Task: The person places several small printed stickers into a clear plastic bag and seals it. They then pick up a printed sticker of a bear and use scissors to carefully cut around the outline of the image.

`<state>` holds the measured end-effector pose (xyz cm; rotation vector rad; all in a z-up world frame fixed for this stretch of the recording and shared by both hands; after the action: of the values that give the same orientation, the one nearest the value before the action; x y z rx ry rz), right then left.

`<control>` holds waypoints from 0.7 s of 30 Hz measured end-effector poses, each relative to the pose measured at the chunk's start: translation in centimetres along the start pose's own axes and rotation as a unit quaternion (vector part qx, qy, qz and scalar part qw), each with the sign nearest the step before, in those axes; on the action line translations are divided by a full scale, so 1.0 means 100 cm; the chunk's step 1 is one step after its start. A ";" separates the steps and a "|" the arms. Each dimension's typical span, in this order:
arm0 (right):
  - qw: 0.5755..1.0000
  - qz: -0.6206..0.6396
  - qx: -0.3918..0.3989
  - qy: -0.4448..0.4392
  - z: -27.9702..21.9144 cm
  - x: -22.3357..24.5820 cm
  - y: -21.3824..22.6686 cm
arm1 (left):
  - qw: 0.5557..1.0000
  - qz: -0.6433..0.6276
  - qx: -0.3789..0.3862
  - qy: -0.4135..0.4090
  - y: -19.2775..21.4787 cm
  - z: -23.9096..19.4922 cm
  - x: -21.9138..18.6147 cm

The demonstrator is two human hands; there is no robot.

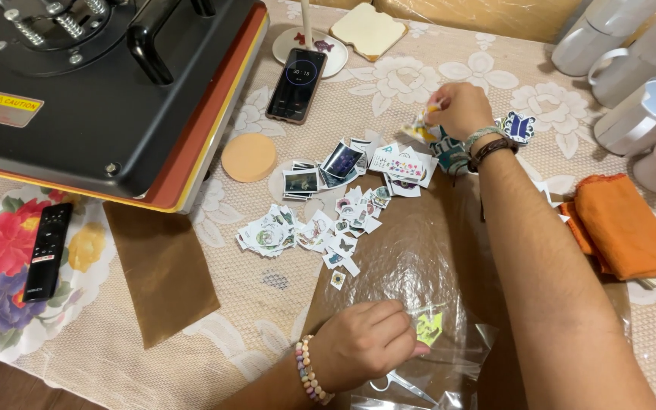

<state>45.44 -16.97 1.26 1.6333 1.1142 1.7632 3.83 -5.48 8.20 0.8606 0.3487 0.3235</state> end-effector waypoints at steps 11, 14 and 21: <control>0.990 0.086 0.096 -0.049 -0.068 0.021 0.050 | 1.000 -0.005 0.009 -0.001 -0.007 -0.002 0.000; 0.982 -0.028 0.159 -0.098 -0.065 -0.009 0.032 | 1.000 -0.006 0.013 -0.001 -0.009 -0.002 -0.001; 0.981 -0.014 0.147 -0.123 -0.052 -0.038 0.003 | 1.000 0.011 0.013 0.003 -0.003 0.001 0.002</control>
<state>41.11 -21.37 -0.40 1.9347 1.3169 1.3812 4.04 -5.65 7.95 0.8894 0.3496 0.3423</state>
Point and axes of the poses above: each hand's wrist, its own z-axis towards the middle knuckle, its own y-axis out of the back of the hand, x = y × z, the point moved 10 cm from there along z, towards the middle knuckle, and after that the axes turned 8 degrees about x, right-handed, at the moved point
